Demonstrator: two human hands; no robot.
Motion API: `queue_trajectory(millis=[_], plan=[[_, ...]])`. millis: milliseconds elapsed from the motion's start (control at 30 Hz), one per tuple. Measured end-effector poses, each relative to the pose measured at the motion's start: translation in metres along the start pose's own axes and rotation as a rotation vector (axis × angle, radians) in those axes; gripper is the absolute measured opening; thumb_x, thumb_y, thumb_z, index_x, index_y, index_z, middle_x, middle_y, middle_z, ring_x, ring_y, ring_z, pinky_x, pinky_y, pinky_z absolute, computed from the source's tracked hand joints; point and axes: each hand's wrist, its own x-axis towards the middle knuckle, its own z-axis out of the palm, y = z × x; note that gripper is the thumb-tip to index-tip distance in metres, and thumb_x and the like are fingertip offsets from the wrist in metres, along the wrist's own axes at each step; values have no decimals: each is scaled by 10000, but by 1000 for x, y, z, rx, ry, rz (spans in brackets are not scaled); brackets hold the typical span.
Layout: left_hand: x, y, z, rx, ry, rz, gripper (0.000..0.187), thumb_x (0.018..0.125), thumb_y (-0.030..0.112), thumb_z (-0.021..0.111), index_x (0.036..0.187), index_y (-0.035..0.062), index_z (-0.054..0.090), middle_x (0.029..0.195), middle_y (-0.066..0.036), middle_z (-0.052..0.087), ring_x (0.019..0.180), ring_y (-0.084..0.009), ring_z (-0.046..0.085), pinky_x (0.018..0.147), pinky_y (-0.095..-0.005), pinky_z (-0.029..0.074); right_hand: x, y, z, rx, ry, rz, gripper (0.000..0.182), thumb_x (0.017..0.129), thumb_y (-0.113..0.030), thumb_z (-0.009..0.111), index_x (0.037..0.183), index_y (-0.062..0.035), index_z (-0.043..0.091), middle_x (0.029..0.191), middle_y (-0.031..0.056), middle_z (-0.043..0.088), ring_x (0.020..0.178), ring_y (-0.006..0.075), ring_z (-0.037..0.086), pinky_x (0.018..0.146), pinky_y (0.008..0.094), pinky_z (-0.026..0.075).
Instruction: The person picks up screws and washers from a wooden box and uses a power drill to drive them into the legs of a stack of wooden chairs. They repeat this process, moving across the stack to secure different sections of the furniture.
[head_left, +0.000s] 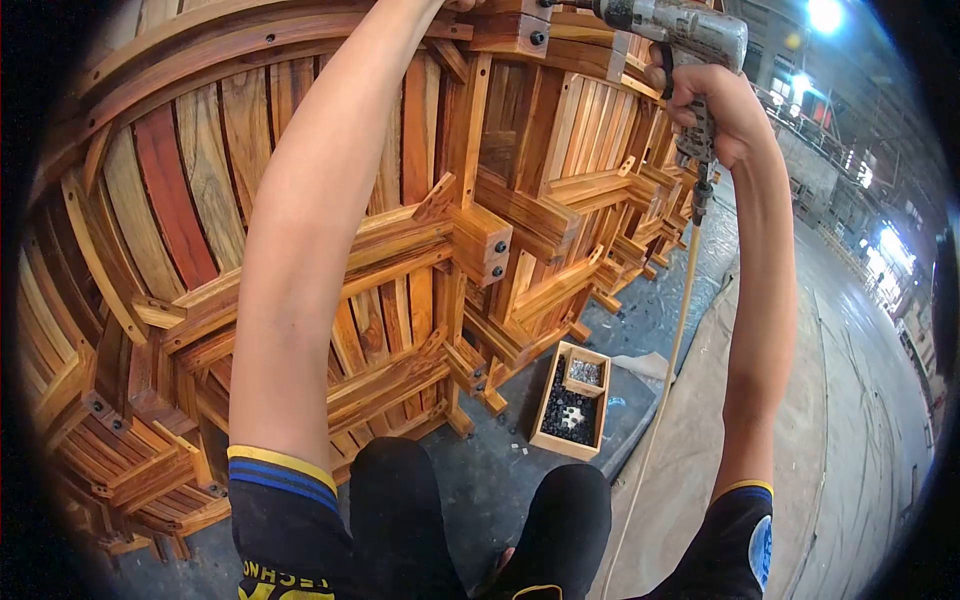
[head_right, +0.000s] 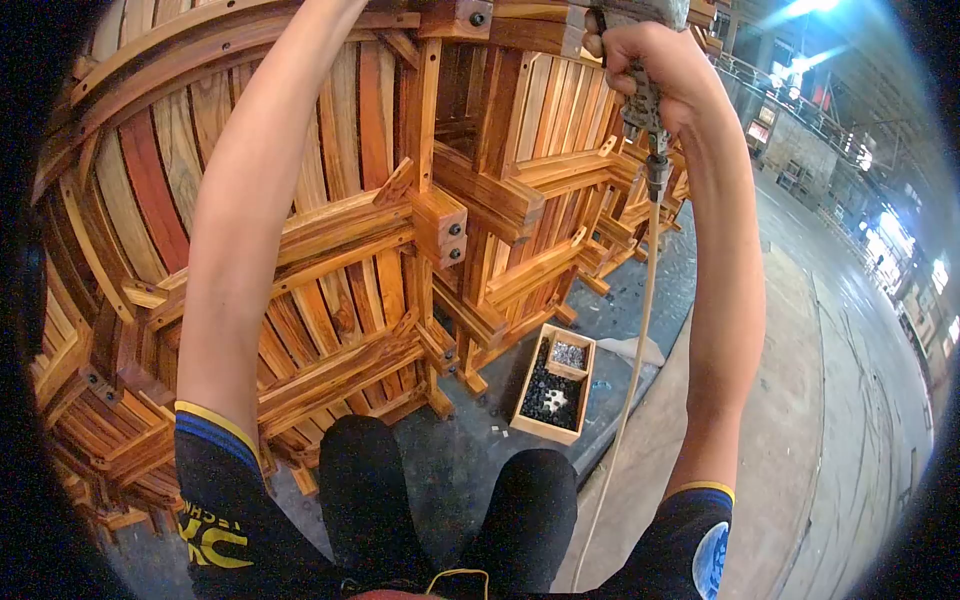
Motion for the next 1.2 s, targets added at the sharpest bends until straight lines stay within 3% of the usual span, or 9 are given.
queue_trajectory(millis=[233, 533, 600, 700, 833, 1133, 1200], plan=[[-5, -1, 4, 294, 186, 92, 219, 919, 117, 379, 886, -15, 549, 545, -5, 451, 408, -81, 327, 378, -231, 260, -1, 0, 5, 39, 10, -7, 78, 575, 36, 558, 588, -14, 499, 537, 29, 445, 450, 121, 419, 424, 256, 322], [4, 0, 0, 174, 90, 46, 230, 916, 121, 375, 897, -29, 547, 575, -29, 478, 412, -98, 351, 379, -249, 275, -3, 0, 9, 59, 30, 65, 65, 592, 28, 553, 656, 15, 559, 633, 55, 519, 486, 118, 426, 441, 255, 319], [7, -1, -1, 145, 64, 35, 232, 915, 122, 374, 900, -33, 547, 582, -35, 484, 413, -102, 356, 379, -253, 278, -1, 1, 10, 52, 36, 35, 236, 607, 41, 506, 826, 39, 594, 655, 33, 511, 474, 102, 394, 435, 240, 315], [14, -3, -3, 98, 23, 15, 236, 914, 123, 373, 904, -37, 546, 592, -43, 493, 415, -108, 364, 380, -259, 283, -2, -3, 10, -7, 4, -3, 249, 604, 50, 499, 835, 42, 594, 684, 36, 528, 482, 99, 387, 436, 242, 313], [24, -6, -3, 41, -22, -2, 241, 913, 125, 372, 908, -42, 545, 602, -51, 502, 416, -114, 372, 380, -265, 288, 2, 1, 6, 20, -53, -5, 249, 599, 57, 497, 830, 43, 591, 706, 38, 537, 486, 98, 379, 435, 239, 310], [32, -6, 4, 232, 64, 0, 220, 874, 124, 370, 847, -3, 547, 532, -64, 467, 400, -131, 377, 371, -306, 303, -9, -12, 16, 39, -14, -11, 136, 602, 43, 506, 723, 15, 562, 642, 22, 491, 502, 95, 381, 438, 240, 291], [50, -10, 0, 162, -28, -69, 229, 880, 123, 362, 824, 0, 546, 545, -75, 485, 391, -136, 374, 358, -291, 285, -10, -12, 16, 47, -4, 24, 65, 607, 26, 508, 656, -6, 538, 599, 16, 457, 498, 102, 385, 447, 244, 284]])
